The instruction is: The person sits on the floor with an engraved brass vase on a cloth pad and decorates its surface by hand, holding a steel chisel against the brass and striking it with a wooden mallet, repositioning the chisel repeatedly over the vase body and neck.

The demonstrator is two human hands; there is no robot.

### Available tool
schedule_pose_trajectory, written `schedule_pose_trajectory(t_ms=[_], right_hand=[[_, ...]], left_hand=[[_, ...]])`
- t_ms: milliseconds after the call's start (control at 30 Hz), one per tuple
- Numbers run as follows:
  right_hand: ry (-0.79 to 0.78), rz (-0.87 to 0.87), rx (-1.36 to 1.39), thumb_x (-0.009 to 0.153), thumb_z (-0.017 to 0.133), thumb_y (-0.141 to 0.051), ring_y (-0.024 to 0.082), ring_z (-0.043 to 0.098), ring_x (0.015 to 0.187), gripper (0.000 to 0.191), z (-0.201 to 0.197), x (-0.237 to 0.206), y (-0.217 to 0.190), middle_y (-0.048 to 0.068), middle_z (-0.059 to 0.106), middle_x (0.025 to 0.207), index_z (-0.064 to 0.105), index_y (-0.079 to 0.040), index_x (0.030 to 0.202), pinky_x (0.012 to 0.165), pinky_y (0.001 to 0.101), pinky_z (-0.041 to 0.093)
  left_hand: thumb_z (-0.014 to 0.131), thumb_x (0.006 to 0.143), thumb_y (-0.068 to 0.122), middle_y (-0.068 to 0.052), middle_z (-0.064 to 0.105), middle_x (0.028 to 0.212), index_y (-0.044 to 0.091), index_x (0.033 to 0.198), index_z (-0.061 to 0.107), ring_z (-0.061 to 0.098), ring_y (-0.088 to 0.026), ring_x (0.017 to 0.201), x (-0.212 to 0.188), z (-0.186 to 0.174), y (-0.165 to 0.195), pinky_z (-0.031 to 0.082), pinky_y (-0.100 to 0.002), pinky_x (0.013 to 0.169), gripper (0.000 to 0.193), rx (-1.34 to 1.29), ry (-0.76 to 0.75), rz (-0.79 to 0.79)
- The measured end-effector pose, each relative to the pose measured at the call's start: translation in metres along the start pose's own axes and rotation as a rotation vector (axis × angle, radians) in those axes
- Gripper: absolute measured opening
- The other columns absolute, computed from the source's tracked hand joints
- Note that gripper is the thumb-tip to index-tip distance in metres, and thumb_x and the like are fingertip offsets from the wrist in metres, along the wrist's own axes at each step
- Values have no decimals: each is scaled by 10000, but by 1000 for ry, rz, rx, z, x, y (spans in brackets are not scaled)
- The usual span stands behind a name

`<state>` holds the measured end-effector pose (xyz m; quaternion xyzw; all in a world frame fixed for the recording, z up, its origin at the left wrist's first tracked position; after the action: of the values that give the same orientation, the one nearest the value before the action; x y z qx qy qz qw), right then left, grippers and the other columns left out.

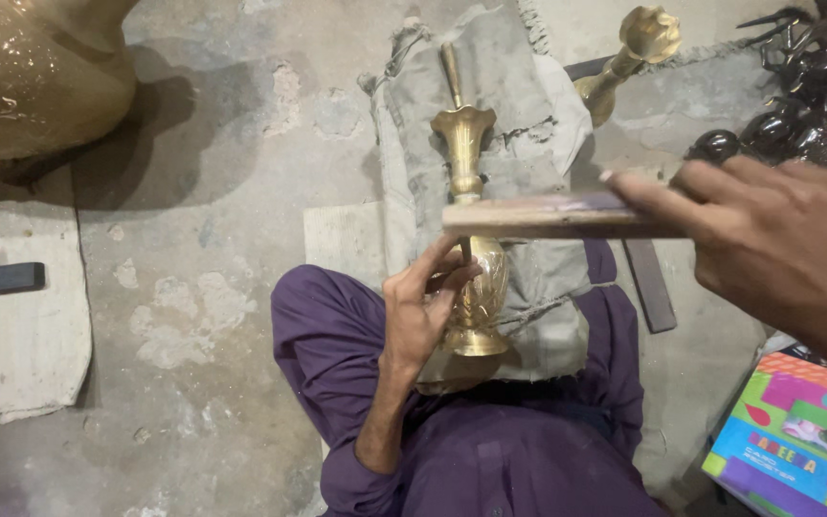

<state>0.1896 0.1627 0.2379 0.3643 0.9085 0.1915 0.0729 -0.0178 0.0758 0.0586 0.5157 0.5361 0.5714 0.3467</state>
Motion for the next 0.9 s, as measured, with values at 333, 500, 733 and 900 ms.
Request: schedule_pose_trajectory(t_ms=[333,500,733,900], right_hand=[[9,41,-83,893,589,-103,130,679,688,589,30,-11,5,-50,702,882,590,-346,1430,554,301,562],[-339,48,-56,940,575,-125,102,664,652,702,84,-10,7,-47,709,924,475,-391,1582,516,270,571],[163,84,260,890,639,-64,237,712,756,608,36,-8,13,55,714,919,566,-246,1465,621,384,596],[-117,54,102,878,708,-122,173,726,774,663,20,4,16,5,711,935,545,-271,1503,659,326,605]], left_hand=[[804,908,112,-108,799,976,118,1343,654,805,-189,885,7,-2,8,677,-335,760,461,83,44,0],[798,914,120,-123,801,984,112,1360,646,811,-193,892,13,0,9,682,-337,762,472,77,11,-45],[781,925,113,-119,805,993,93,1377,627,811,-194,906,13,0,10,685,-337,760,478,82,7,-46],[751,935,91,-113,805,1026,86,1386,624,810,-199,938,12,0,13,684,-333,767,468,82,10,-31]])
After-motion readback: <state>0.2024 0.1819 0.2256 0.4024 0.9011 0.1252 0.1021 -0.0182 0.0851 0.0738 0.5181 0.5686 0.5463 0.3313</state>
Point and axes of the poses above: each hand's wrist, its own x-axis towards the middle knuckle, its own z-axis out of the palm, y = z × x, the point moved 8 cm from there along x, towards the middle knuckle
